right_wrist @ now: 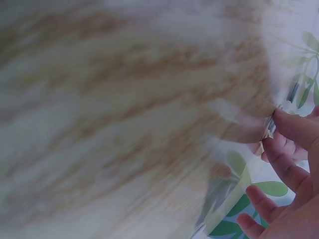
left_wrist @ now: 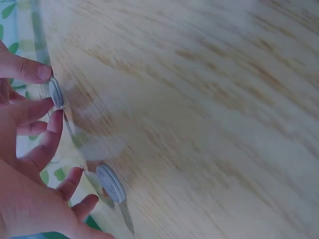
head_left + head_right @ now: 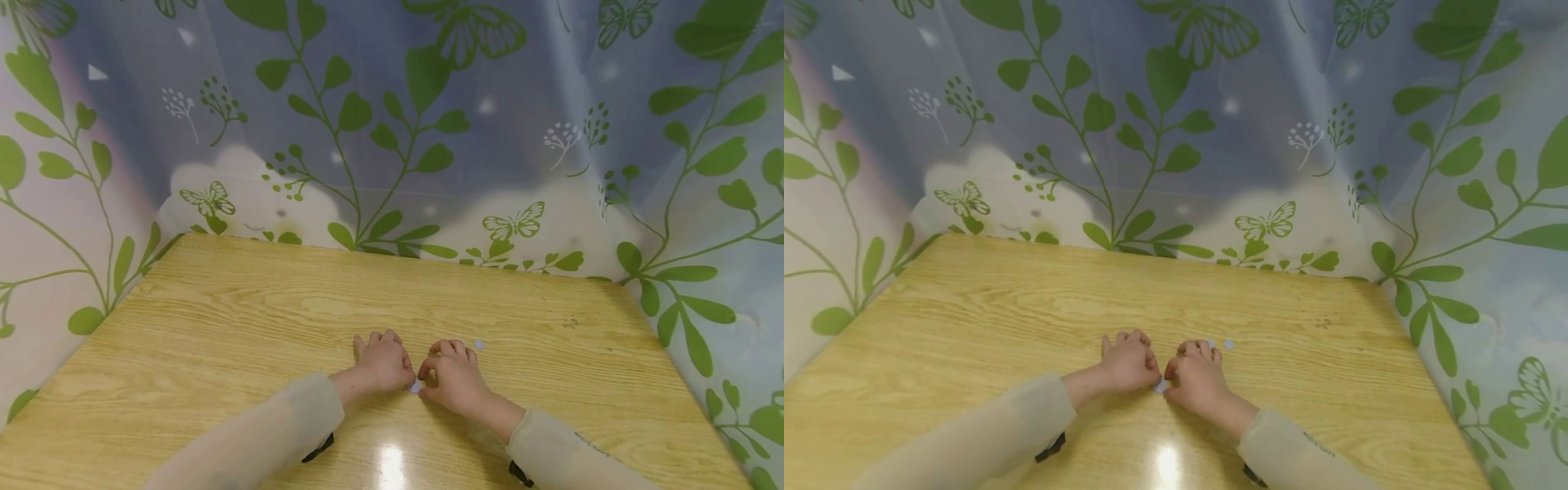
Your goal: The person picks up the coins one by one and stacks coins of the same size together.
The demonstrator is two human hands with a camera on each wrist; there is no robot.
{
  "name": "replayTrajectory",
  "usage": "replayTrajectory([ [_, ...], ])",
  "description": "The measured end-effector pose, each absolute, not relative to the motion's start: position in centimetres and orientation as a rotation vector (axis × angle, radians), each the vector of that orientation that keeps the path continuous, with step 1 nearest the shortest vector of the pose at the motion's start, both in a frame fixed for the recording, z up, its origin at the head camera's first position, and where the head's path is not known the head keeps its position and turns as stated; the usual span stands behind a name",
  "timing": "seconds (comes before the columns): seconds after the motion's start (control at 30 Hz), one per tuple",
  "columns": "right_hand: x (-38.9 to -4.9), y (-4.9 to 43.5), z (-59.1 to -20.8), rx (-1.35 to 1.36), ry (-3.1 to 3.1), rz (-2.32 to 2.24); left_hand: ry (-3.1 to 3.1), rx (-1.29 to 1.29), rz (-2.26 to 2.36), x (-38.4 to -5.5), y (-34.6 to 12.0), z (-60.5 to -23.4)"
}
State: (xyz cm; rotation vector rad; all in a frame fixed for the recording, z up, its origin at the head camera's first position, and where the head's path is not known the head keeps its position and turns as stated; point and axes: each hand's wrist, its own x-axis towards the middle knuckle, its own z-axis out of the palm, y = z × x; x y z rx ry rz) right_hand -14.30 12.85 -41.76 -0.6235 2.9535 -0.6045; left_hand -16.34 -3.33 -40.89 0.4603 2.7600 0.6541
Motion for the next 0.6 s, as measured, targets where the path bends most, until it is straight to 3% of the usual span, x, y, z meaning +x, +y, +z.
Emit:
replayTrajectory([
  [0.6,-14.32,12.73,-41.79,-0.630,2.965,-0.586,2.769,0.740,0.543,-16.14,-4.07,-41.80],
])
